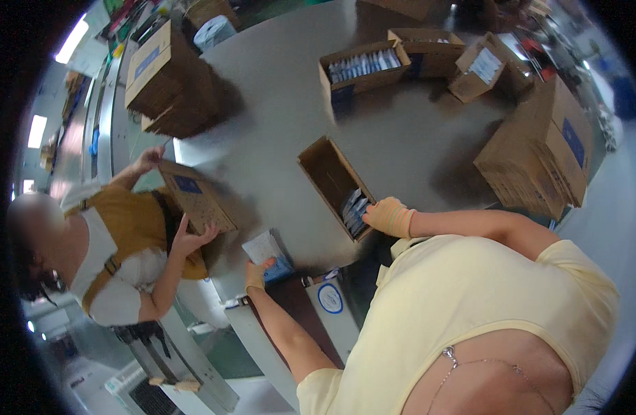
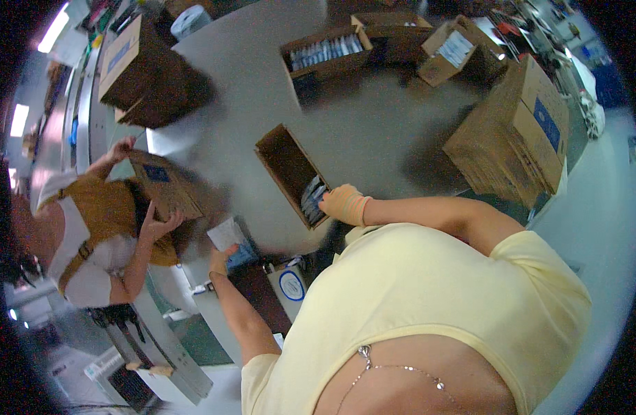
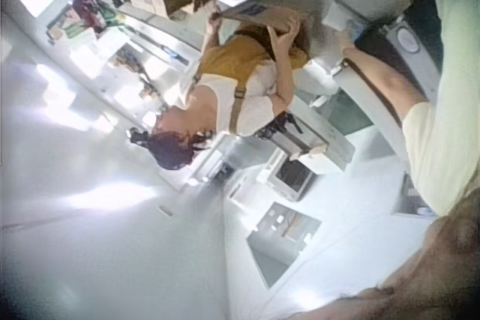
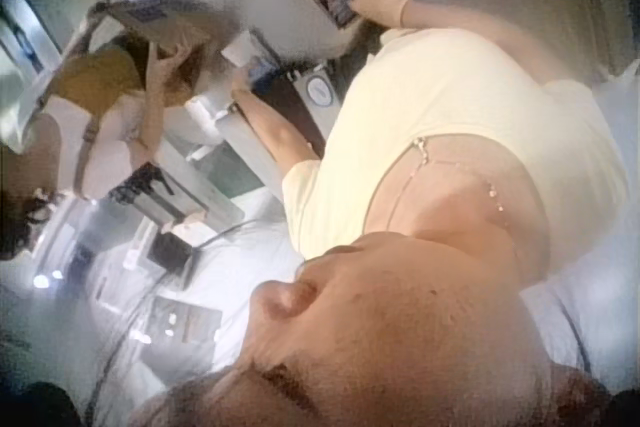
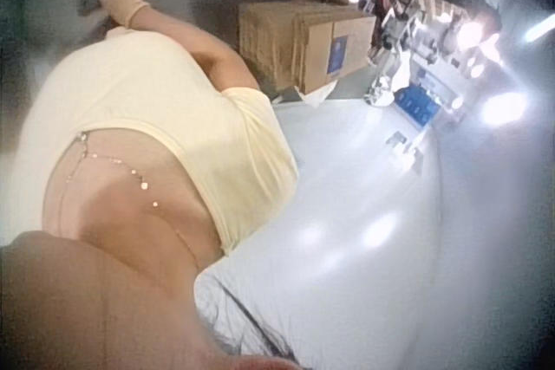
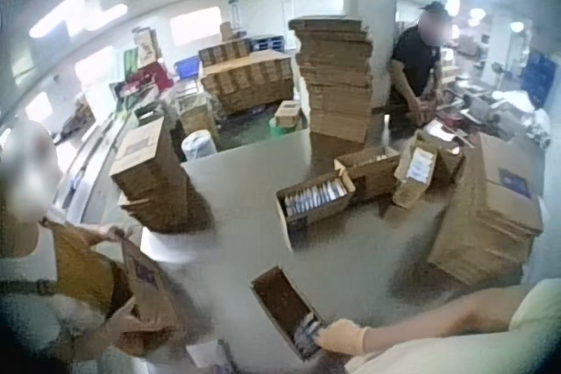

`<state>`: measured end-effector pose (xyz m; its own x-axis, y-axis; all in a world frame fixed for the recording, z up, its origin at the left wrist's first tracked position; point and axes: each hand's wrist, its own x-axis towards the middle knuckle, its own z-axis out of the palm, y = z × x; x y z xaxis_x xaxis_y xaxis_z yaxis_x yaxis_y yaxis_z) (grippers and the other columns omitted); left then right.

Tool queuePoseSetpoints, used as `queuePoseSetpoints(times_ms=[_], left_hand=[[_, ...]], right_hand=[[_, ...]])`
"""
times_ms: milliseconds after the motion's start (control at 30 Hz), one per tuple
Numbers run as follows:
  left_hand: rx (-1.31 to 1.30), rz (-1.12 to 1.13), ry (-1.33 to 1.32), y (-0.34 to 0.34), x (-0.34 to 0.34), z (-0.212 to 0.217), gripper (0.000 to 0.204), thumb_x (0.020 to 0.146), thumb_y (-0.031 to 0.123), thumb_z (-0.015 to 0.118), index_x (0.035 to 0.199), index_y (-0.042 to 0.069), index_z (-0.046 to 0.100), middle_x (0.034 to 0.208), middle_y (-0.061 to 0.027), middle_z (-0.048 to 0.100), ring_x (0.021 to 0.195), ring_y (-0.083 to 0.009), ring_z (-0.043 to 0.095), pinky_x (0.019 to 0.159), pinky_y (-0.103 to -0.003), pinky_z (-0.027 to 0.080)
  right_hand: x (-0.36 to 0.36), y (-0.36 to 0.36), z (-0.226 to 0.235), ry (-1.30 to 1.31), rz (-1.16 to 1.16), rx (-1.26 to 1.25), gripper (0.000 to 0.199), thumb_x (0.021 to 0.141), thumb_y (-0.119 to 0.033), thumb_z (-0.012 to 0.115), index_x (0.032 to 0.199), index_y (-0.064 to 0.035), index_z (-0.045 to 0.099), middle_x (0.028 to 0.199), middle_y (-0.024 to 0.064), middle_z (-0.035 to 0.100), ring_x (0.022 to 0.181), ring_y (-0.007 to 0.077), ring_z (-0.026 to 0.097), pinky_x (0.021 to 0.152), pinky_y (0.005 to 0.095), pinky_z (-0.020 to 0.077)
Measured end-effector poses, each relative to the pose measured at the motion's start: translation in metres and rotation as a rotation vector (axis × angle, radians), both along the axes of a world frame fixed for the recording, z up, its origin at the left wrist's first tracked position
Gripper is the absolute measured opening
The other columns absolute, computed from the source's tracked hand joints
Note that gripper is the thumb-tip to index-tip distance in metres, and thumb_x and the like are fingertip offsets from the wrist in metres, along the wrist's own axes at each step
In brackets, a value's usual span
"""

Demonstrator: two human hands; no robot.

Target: The person repeatedly picks up small blue-and-white packets from a dispenser and places them into open cardboard boxes on a table. They then close the boxes and move them aside, continuing the cycle with new boxes.

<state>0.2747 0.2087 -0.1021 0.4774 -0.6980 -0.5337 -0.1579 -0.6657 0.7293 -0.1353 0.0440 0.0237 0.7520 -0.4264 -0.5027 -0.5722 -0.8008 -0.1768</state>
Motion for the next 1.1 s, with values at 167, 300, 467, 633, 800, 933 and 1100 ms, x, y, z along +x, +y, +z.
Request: queuePoseSetpoints(times_ms=[167,300,467,633,800,933,1100], left_hand=[[0.371,-0.427,-0.679,-0.096,-0.086,0.035,0.072,0.053,0.029,0.087,0.113,0.005,0.056,0.107,-0.0170,0.062,0.102,-0.0345,0.059,0.085,-0.044,0.048],[0.012,-0.608,-1.063,-0.116,-0.190,0.012,0.062,0.054,0.029,0.086,0.104,0.008,0.055,0.105,-0.0137,0.061,0.104,-0.0348,0.057,0.080,-0.045,0.047],[0.040,-0.432,-0.721,-0.135,-0.197,0.066,0.052,0.060,0.022,0.083,0.104,0.008,0.060,0.098,-0.0121,0.065,0.091,-0.0319,0.063,0.077,-0.044,0.050],[-0.740,-0.104,0.110,-0.134,-0.159,0.112,0.054,0.072,0.012,0.077,0.119,-0.004,0.055,0.106,-0.0143,0.064,0.088,-0.0239,0.064,0.079,-0.036,0.054],[-0.826,-0.074,0.590,-0.173,-0.210,0.110,0.031,0.085,0.018,0.062,0.107,-0.004,0.061,0.104,-0.0151,0.064,0.094,-0.0244,0.062,0.078,-0.034,0.054],[-0.659,0.074,0.554,-0.190,-0.216,0.057,0.053,0.077,0.022,0.071,0.122,0.001,0.051,0.116,-0.0154,0.055,0.104,-0.0286,0.056,0.078,-0.039,0.052],[-0.062,-0.539,-0.756,-0.179,-0.230,0.122,0.099,0.058,0.038,0.086,0.141,0.017,0.036,0.153,-0.0139,0.014,0.138,-0.0359,0.018,0.101,-0.064,0.024]], right_hand=[[-0.013,-0.002,-0.012,-0.050,-0.049,-0.007,0.014,0.084,-0.014,0.056,0.096,-0.0099,0.062,0.099,0.0094,0.064,0.089,0.0291,0.067,0.069,0.0413,0.0542],[0.002,0.001,0.000,-0.008,-0.007,0.078,0.025,0.080,-0.010,0.064,0.105,-0.0076,0.064,0.108,0.0121,0.063,0.095,0.0305,0.065,0.072,0.0413,0.0541],[-0.005,0.002,-0.008,-0.058,-0.028,0.036,0.020,0.082,-0.015,0.060,0.100,-0.0086,0.063,0.101,0.0106,0.064,0.088,0.0301,0.067,0.068,0.0411,0.0538],[-0.003,-0.002,-0.016,-0.040,0.011,0.041,0.020,0.079,-0.015,0.063,0.099,-0.0082,0.064,0.100,0.0085,0.064,0.087,0.0291,0.068,0.065,0.0397,0.0537],[-0.006,-0.004,-0.020,-0.129,-0.013,0.026,0.019,0.078,-0.015,0.065,0.096,-0.0079,0.065,0.097,0.0077,0.067,0.085,0.0271,0.068,0.062,0.0378,0.0539],[0.001,-0.001,-0.027,-0.141,0.045,-0.046,0.016,0.077,-0.015,0.065,0.091,-0.0086,0.067,0.092,0.0071,0.069,0.081,0.0258,0.069,0.060,0.0365,0.0539],[0.000,-0.004,-0.018,-0.091,0.057,0.051,0.017,0.074,-0.014,0.068,0.090,-0.0099,0.068,0.092,0.0064,0.069,0.081,0.0252,0.069,0.059,0.0369,0.0536]])
